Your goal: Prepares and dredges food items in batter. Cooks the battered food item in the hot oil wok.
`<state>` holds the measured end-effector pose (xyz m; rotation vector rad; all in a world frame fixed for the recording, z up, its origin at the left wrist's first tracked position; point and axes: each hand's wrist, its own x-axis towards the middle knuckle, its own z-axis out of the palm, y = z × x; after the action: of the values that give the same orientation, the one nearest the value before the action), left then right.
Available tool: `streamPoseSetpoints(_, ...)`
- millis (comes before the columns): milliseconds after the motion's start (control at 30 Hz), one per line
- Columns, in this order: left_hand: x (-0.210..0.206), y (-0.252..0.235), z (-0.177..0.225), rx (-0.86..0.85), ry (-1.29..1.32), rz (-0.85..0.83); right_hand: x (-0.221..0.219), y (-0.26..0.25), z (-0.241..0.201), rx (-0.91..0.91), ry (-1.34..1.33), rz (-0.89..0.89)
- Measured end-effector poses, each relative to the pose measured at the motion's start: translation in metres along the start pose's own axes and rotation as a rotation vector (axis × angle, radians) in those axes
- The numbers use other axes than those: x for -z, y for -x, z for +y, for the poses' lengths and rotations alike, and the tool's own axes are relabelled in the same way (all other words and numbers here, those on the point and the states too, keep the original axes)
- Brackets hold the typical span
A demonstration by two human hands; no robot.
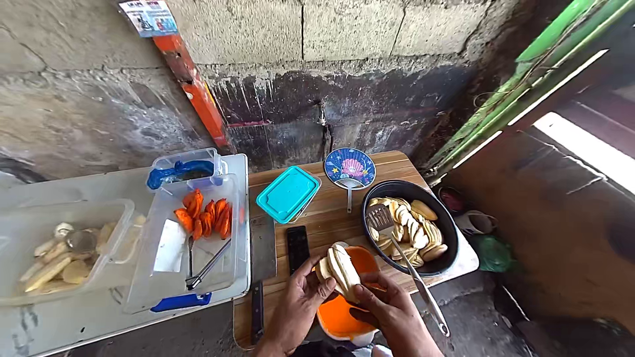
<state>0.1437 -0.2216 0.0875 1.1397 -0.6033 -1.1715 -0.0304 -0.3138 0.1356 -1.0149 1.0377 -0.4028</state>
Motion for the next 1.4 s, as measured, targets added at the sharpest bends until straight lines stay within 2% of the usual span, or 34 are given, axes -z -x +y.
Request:
streamPoseSetpoints(133,0.021,0.013,0.003,0.011,0.002,-0.044,-0.015,0.009,0.009,0.03,-0.015,-0.048)
streamPoseSetpoints(267,0.032,0.023,0.016,0.005,0.003,-0.021,-0.029,0.009,0.014,0.088,-0.036,-0.111)
streamPoseSetpoints(500,0.041,0.033,0.02,-0.035,-0.003,0.068,-0.041,0.006,0.015,0.22,0.012,-0.108)
streamPoseSetpoints(733,0.048,0.033,0.022,-0.062,0.022,-0.097,-0.028,-0.001,0.009,0.261,0.155,-0.252)
streamPoseSetpoints(900,0.027,0.028,0.026,0.03,-0.035,0.096,-0.011,-0.01,0.004,0.302,0.169,-0.303)
streamPoseSetpoints(967,0.018,0.026,0.025,0.04,-0.034,0.117,-0.003,-0.013,0.002,0.298,0.135,-0.309)
streamPoseSetpoints(1033,0.013,0.025,0.023,0.014,-0.03,0.031,0.008,-0.016,0.001,0.274,0.098,-0.316)
streamPoseSetpoints(1133,0.011,0.019,0.02,-0.069,-0.123,-0.188,0.028,-0.019,-0.004,0.235,0.057,-0.326)
streamPoseSetpoints(1233,0.002,0.015,0.018,-0.071,-0.184,-0.205,0.043,-0.021,-0.007,0.214,0.004,-0.368)
streamPoseSetpoints(1400,-0.015,0.012,0.017,-0.016,-0.139,-0.206,0.058,-0.025,-0.01,0.187,0.0,-0.417)
